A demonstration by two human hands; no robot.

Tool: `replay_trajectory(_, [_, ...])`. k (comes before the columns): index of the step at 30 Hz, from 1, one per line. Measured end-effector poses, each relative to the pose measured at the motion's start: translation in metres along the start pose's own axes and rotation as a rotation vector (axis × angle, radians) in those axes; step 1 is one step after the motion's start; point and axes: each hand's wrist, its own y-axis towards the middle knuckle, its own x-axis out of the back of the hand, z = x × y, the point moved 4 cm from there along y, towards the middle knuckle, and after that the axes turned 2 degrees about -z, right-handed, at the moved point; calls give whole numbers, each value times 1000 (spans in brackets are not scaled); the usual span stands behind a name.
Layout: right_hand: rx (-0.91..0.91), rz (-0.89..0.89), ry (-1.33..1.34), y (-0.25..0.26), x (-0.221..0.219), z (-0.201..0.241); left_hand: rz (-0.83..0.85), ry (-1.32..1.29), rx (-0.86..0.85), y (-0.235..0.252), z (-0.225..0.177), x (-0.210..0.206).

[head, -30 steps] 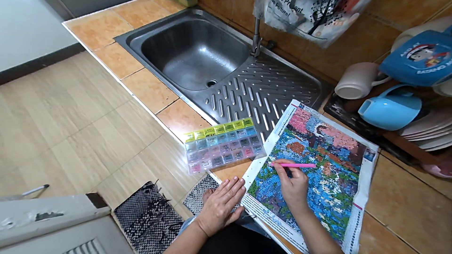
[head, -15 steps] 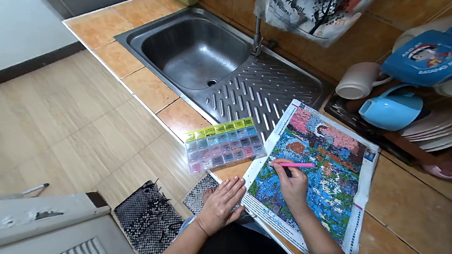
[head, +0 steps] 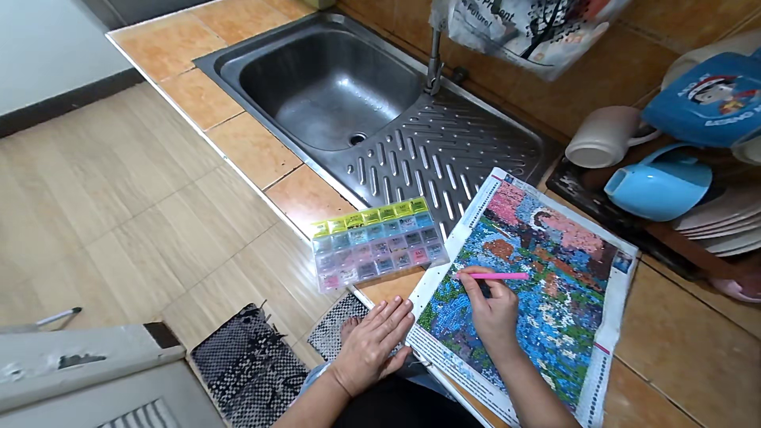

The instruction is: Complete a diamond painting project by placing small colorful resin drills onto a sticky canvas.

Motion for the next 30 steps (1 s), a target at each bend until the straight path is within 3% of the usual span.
replay_trajectory(17, [143,96,-233,9,-4,13,-12,0,-4,0,1,-1])
replay_trajectory(23, [317,148,-377,13,-9,22,-3,-1,-6,0,0,0])
replay_trajectory(25, [260,182,-347,16,-9,23,0,8,-6,1,0,1])
replay_trajectory(30, [-192,157,112,22,7,1,13,5,0,3,-2,2])
